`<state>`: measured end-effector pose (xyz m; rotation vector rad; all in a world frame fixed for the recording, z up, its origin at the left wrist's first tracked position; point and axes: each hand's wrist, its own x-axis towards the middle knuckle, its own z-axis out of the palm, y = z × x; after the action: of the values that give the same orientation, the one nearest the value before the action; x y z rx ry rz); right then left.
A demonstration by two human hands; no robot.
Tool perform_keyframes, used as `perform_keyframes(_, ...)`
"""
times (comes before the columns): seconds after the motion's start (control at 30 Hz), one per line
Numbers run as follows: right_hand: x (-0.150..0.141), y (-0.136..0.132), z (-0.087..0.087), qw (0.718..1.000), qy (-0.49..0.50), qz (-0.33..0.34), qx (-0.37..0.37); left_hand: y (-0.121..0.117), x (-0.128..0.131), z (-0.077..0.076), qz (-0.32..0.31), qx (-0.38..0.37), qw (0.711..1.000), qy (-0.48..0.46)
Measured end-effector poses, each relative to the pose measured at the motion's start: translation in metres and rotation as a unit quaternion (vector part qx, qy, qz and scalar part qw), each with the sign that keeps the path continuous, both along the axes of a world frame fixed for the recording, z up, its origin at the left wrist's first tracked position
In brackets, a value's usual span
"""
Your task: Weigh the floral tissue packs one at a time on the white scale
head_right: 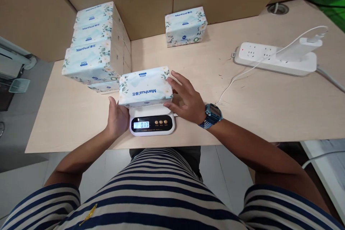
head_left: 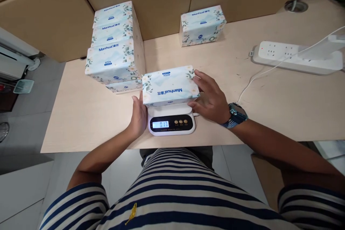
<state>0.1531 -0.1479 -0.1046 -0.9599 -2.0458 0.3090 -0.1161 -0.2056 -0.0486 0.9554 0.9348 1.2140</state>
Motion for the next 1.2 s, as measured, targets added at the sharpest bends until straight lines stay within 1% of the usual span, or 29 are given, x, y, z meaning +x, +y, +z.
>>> perform_keyframes(0.1,0.0007,-0.001,-0.0019,0.999,0.017,0.003,-0.027,-0.001,-0.0002,0.0009,-0.001,-0.011,1.0,0.004)
perform_keyframes(0.2,0.0005,-0.0023,-0.0029,0.999,0.012,0.003,-0.044,-0.0016,0.0001,0.003,0.005,-0.008,1.0,0.012)
perform_keyframes(0.33,0.0008,-0.0036,-0.0008,0.999,-0.002,-0.014,-0.034,-0.0014,-0.0002,0.0035,0.02,0.002,1.0,0.017)
perform_keyframes(0.43,0.0021,-0.004,0.0021,0.999,0.001,-0.027,-0.042,-0.001,-0.0008,0.0017,0.019,-0.002,1.0,0.015)
perform_keyframes(0.57,0.0025,-0.0046,0.0039,0.999,0.034,-0.018,-0.028,-0.0008,-0.0014,-0.0018,0.022,-0.01,1.0,0.005)
perform_keyframes(0.9,-0.0016,-0.0043,0.0008,0.997,0.067,-0.025,0.001,-0.0022,-0.0021,-0.0046,0.034,-0.007,0.999,-0.002)
perform_keyframes(1.0,-0.001,-0.0048,0.0023,0.997,0.064,-0.029,-0.011,-0.003,-0.0014,-0.0037,0.034,-0.005,0.999,-0.003)
perform_keyframes(1.13,0.0,-0.0056,0.0043,0.997,0.059,-0.031,-0.05,-0.0035,-0.0016,-0.0013,0.027,-0.012,1.0,0.004)
perform_keyframes(1.2,0.0003,-0.0057,0.005,0.996,0.059,-0.028,-0.058,-0.0035,-0.0018,-0.0004,0.031,-0.014,0.999,0.006)
